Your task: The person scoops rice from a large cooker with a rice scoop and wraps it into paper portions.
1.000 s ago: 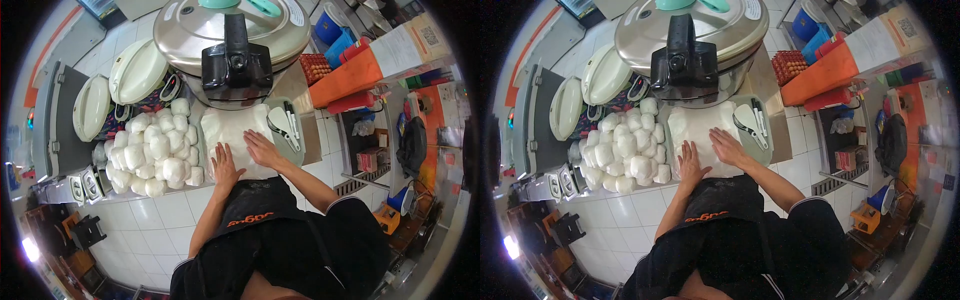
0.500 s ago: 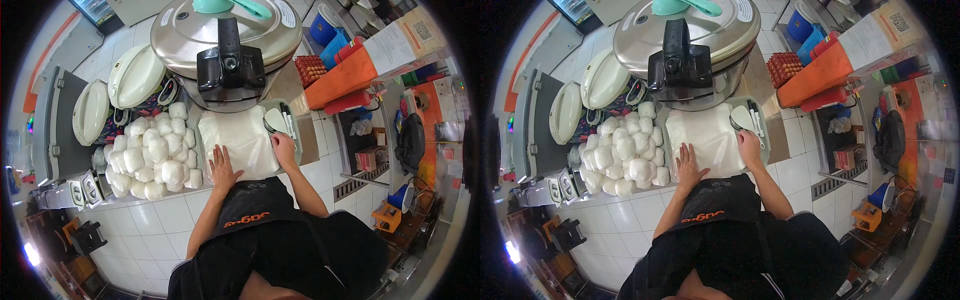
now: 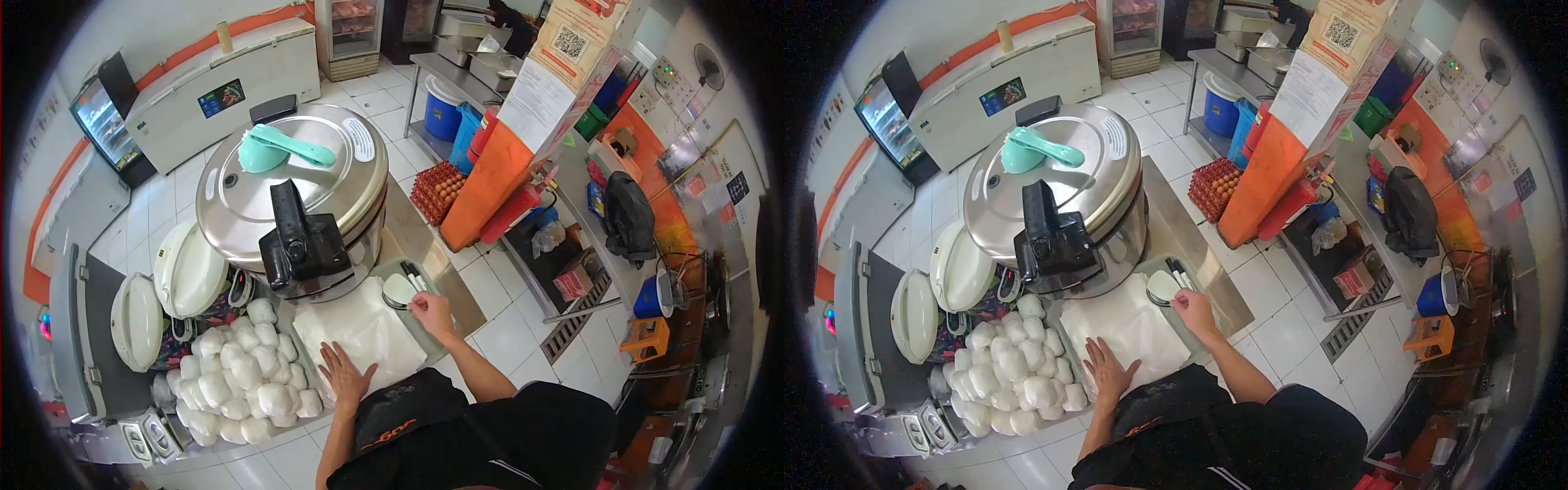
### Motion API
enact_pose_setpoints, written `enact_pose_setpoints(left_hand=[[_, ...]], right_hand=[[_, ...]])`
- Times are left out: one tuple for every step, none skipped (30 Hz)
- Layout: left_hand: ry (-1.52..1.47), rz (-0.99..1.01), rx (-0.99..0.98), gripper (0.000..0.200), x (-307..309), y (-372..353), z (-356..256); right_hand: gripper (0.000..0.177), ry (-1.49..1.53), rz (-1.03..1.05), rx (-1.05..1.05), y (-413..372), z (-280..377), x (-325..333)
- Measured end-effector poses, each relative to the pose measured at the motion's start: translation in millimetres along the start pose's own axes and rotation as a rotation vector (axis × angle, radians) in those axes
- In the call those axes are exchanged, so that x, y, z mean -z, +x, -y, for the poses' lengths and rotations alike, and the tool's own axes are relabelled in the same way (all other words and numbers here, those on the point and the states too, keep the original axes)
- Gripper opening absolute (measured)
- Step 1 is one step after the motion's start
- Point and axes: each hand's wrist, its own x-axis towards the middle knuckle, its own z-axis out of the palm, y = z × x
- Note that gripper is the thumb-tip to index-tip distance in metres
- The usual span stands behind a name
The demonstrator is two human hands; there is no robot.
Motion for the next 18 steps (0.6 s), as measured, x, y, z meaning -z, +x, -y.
enact_pose_setpoints(left_hand=[[0.001,0.001,0.009,0.124,-1.4,-0.3,-1.2],[0.009,-0.010,0.010,0.125,-0.6,0.8,-3.7],[0.018,-0.019,0.011,0.125,0.0,0.6,-5.0],[0.021,-0.015,0.021,0.125,0.1,-0.9,-5.5],[0.015,-0.022,0.010,0.126,0.2,-1.8,-6.3],[0.009,-0.031,-0.002,0.126,-0.5,-2.8,-6.4],[0.008,-0.045,-0.009,0.126,-3.4,-4.4,-5.3],[0.012,-0.045,-0.005,0.126,-3.0,-6.4,-5.1],[-0.010,-0.054,-0.018,0.122,-0.9,-7.3,-6.4],[-0.032,-0.060,-0.034,0.118,1.0,-8.0,-7.4],[-0.030,-0.056,-0.039,0.118,2.3,-8.1,-7.0],[-0.040,-0.069,-0.041,0.110,3.6,-7.9,-6.0],[-0.049,-0.081,-0.040,0.103,5.5,-8.0,-4.8],[-0.047,-0.078,-0.040,0.103,8.7,-8.9,-3.2],[-0.091,-0.101,-0.059,0.091,12.8,-9.3,-1.6],[-0.136,-0.125,-0.078,0.080,16.8,-9.1,-1.3],[-0.135,-0.125,-0.077,0.080,21.2,-9.2,-2.9],[-0.147,-0.222,-0.145,0.064,25.8,-9.3,-4.8]], right_hand=[[0.013,0.002,0.008,-0.001,-0.4,1.6,4.0],[0.013,-0.011,0.026,-0.074,1.0,6.1,8.4],[0.014,-0.024,0.044,-0.149,1.3,12.0,11.9],[0.014,-0.021,0.053,-0.154,0.6,19.1,15.3],[0.014,-0.008,0.049,-0.244,0.6,28.2,19.2],[0.014,0.006,0.043,-0.333,0.2,32.0,21.3],[0.014,0.008,0.049,-0.336,-1.1,20.7,18.3],[0.013,0.130,0.001,-0.268,-1.1,1.3,12.6],[0.012,0.250,-0.052,-0.199,-0.2,-4.2,11.2],[0.012,0.251,-0.056,-0.201,0.1,-10.1,12.3],[0.011,0.265,-0.027,-0.182,1.0,-8.7,15.2],[0.011,0.278,0.000,-0.163,2.7,-7.2,18.3],[0.011,0.278,-0.004,-0.165,4.1,-5.3,21.6],[0.013,0.255,-0.006,-0.182,5.0,1.8,25.8],[0.016,0.232,-0.007,-0.199,7.2,8.7,29.4],[0.016,0.234,-0.006,-0.198,10.8,15.2,32.7],[0.016,0.155,-0.026,-0.282,14.2,21.2,36.1],[0.018,0.074,-0.045,-0.366,16.8,23.7,38.4]])
